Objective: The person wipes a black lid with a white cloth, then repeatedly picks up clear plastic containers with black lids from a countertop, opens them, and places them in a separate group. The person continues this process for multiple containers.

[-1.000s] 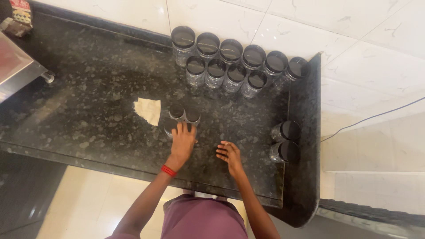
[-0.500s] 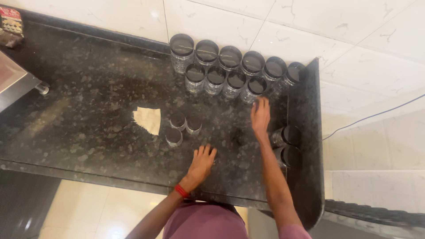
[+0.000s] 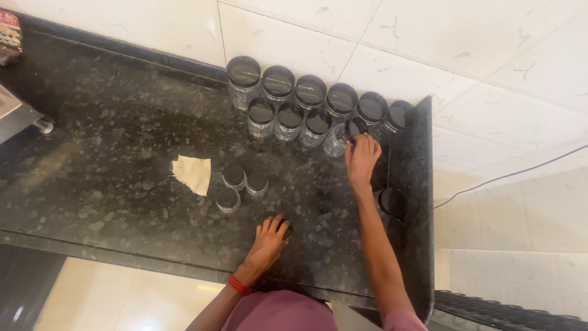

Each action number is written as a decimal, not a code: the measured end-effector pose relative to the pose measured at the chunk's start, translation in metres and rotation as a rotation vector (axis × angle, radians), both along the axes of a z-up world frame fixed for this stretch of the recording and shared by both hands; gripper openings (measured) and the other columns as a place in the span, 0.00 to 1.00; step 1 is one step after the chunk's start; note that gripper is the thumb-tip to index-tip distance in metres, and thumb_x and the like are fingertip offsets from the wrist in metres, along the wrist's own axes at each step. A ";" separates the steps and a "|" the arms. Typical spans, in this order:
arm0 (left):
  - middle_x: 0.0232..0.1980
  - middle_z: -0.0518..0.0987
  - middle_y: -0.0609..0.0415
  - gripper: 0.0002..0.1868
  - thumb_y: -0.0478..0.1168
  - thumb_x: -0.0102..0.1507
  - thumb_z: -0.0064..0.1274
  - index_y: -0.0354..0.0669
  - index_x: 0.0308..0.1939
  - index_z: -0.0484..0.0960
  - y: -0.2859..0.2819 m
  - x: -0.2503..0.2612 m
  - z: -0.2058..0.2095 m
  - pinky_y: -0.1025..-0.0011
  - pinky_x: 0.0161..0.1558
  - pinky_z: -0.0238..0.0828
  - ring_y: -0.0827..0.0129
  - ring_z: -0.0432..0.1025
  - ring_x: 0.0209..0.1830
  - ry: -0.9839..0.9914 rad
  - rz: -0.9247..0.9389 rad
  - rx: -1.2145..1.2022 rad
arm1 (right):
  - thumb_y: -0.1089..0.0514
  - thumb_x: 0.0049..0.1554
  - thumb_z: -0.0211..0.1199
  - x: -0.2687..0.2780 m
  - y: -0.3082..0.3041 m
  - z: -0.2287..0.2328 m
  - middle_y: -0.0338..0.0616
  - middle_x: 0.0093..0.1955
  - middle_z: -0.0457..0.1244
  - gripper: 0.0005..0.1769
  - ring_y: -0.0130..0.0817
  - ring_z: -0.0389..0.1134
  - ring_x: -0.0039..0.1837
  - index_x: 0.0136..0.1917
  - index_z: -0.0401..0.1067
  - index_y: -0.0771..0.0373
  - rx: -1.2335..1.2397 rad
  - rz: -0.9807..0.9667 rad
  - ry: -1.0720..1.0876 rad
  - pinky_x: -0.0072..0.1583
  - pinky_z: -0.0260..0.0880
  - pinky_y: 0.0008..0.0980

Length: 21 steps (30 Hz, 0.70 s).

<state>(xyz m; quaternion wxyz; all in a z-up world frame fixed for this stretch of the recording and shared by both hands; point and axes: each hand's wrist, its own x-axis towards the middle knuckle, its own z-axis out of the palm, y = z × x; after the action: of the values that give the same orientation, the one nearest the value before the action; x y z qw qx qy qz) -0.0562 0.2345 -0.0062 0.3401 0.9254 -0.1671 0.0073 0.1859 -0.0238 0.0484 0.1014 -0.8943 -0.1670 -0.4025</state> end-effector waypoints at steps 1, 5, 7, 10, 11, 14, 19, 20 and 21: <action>0.70 0.65 0.39 0.30 0.36 0.59 0.60 0.41 0.65 0.69 0.000 0.000 0.001 0.48 0.59 0.59 0.43 0.58 0.69 0.009 -0.001 -0.002 | 0.60 0.61 0.64 -0.002 -0.001 0.000 0.50 0.59 0.62 0.17 0.50 0.64 0.65 0.62 0.68 0.65 0.070 -0.029 0.024 0.65 0.61 0.50; 0.70 0.64 0.41 0.29 0.36 0.59 0.59 0.41 0.64 0.69 -0.002 0.001 0.005 0.49 0.61 0.59 0.43 0.58 0.69 0.003 0.003 -0.011 | 0.58 0.65 0.58 -0.002 -0.013 -0.003 0.54 0.58 0.64 0.13 0.54 0.67 0.59 0.63 0.72 0.57 0.320 -0.125 0.267 0.59 0.68 0.49; 0.70 0.64 0.41 0.30 0.35 0.59 0.59 0.41 0.65 0.69 -0.002 0.001 0.007 0.49 0.61 0.59 0.44 0.58 0.69 -0.004 -0.003 -0.001 | 0.55 0.65 0.57 0.006 -0.019 -0.008 0.55 0.56 0.66 0.13 0.56 0.69 0.56 0.62 0.73 0.53 0.335 -0.145 0.446 0.56 0.70 0.51; 0.70 0.64 0.40 0.30 0.35 0.59 0.59 0.40 0.65 0.69 -0.003 0.001 0.009 0.49 0.61 0.59 0.44 0.58 0.69 0.008 0.001 -0.010 | 0.50 0.60 0.59 0.020 -0.022 -0.023 0.57 0.51 0.68 0.18 0.62 0.70 0.52 0.63 0.72 0.52 0.184 -0.168 0.674 0.52 0.69 0.56; 0.70 0.64 0.40 0.30 0.34 0.59 0.59 0.40 0.65 0.69 -0.003 0.001 0.010 0.50 0.60 0.59 0.44 0.58 0.69 0.017 0.006 -0.018 | 0.50 0.58 0.60 0.023 -0.023 -0.030 0.58 0.49 0.68 0.20 0.62 0.70 0.51 0.64 0.72 0.50 0.112 -0.187 0.739 0.52 0.69 0.56; 0.70 0.64 0.41 0.30 0.34 0.59 0.59 0.40 0.65 0.69 -0.004 0.001 0.012 0.50 0.61 0.59 0.45 0.58 0.69 0.015 0.005 -0.028 | 0.50 0.63 0.55 0.031 -0.022 -0.048 0.57 0.51 0.68 0.15 0.62 0.70 0.52 0.60 0.74 0.50 0.004 -0.255 0.785 0.53 0.70 0.56; 0.70 0.65 0.41 0.31 0.34 0.59 0.60 0.40 0.65 0.68 -0.005 0.002 0.012 0.50 0.61 0.58 0.45 0.58 0.70 0.013 0.016 -0.029 | 0.48 0.65 0.53 0.024 -0.025 -0.054 0.57 0.54 0.66 0.14 0.62 0.70 0.51 0.58 0.76 0.50 0.004 -0.165 0.742 0.52 0.69 0.57; 0.70 0.64 0.41 0.31 0.34 0.58 0.60 0.39 0.65 0.68 -0.005 0.002 0.013 0.50 0.61 0.58 0.45 0.58 0.70 0.013 0.018 -0.029 | 0.49 0.65 0.54 0.018 -0.026 -0.052 0.56 0.54 0.66 0.14 0.62 0.70 0.51 0.58 0.77 0.50 0.014 -0.143 0.747 0.52 0.69 0.56; 0.70 0.64 0.41 0.32 0.34 0.58 0.60 0.39 0.66 0.68 -0.005 0.002 0.014 0.50 0.61 0.58 0.45 0.58 0.70 0.019 0.026 -0.038 | 0.50 0.65 0.54 0.010 -0.025 -0.049 0.56 0.54 0.66 0.13 0.61 0.70 0.51 0.57 0.77 0.49 0.024 -0.123 0.752 0.53 0.70 0.56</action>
<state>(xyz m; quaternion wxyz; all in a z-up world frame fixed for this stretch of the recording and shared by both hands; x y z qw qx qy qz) -0.0537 0.2293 0.0077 0.3593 0.9208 -0.1518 0.0060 0.1955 -0.0492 -0.0010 0.1419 -0.9867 -0.0594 -0.0533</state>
